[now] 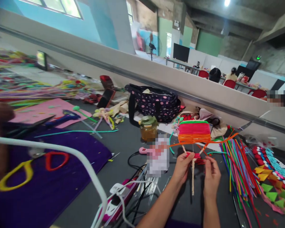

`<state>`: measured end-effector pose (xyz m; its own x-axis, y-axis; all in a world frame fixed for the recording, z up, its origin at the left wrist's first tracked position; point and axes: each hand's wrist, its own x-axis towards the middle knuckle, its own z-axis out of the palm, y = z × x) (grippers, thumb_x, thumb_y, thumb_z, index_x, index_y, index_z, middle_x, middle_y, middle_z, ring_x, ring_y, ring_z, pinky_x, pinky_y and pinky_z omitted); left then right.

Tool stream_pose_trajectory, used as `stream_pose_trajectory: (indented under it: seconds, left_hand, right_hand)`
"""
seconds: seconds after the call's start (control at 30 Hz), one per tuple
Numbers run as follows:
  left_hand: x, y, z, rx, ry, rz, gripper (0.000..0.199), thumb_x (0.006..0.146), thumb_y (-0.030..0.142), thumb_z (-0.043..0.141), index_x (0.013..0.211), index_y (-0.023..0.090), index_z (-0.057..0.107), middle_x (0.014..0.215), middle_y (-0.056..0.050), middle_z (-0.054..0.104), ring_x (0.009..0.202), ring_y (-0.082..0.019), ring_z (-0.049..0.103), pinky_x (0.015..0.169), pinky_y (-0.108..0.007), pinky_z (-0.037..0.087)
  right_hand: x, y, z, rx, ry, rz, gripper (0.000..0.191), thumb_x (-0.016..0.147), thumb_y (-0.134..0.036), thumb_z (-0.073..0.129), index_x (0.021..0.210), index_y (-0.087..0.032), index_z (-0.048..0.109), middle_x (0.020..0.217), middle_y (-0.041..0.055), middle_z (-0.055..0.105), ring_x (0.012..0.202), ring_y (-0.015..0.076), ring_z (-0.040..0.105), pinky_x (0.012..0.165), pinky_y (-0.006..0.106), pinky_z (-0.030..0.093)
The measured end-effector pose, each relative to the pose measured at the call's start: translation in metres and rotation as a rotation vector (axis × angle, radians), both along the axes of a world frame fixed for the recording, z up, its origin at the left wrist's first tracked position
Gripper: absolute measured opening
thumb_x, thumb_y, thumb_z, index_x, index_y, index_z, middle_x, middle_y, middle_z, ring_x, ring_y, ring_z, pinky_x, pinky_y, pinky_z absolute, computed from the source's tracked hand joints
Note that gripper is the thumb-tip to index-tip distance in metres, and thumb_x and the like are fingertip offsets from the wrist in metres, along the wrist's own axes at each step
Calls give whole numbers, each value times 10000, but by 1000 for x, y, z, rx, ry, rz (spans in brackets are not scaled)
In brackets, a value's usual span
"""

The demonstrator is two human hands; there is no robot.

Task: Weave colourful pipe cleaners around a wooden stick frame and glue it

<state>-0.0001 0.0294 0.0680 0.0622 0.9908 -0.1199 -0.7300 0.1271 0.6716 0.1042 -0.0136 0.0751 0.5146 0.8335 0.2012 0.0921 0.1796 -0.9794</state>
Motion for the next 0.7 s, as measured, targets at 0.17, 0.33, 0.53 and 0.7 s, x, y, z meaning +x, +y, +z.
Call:
stream_pose_trajectory:
  seconds: [0.17, 0.33, 0.53, 0.7]
  left_hand:
    - [3, 0, -5, 23, 142, -46, 272, 603, 361, 791, 651, 119, 679, 553, -16, 644, 478, -94, 522, 482, -200, 376]
    - [9, -5, -5, 122, 280, -125, 289, 640, 388, 757, 636, 114, 665, 481, 5, 582, 407, -68, 445, 418, -188, 333]
    - [14, -7, -5, 95, 288, -160, 285, 627, 376, 767, 696, 120, 662, 466, 21, 564, 380, -59, 435, 392, -176, 329]
    - [12, -6, -3, 34, 221, -134, 287, 599, 340, 787, 748, 133, 654, 533, 18, 602, 423, -71, 513, 436, -178, 409]
  right_hand:
    - [-10, 8, -12, -4, 199, 166, 314, 778, -460, 635, 848, -154, 641, 639, -7, 590, 498, 87, 468, 449, 189, 355]
    - [-6, 10, -15, -8, 307, 179, 278, 752, -428, 681, 741, -168, 584, 515, -64, 493, 418, 56, 401, 383, 156, 283]
    - [0, 10, -19, 33, 327, 161, 262, 762, -413, 674, 748, -174, 566, 501, -69, 508, 407, 59, 427, 396, 159, 330]
    - [1, 11, -22, 49, 321, 128, 259, 768, -405, 668, 732, -176, 551, 491, -76, 494, 406, 58, 416, 399, 160, 328]
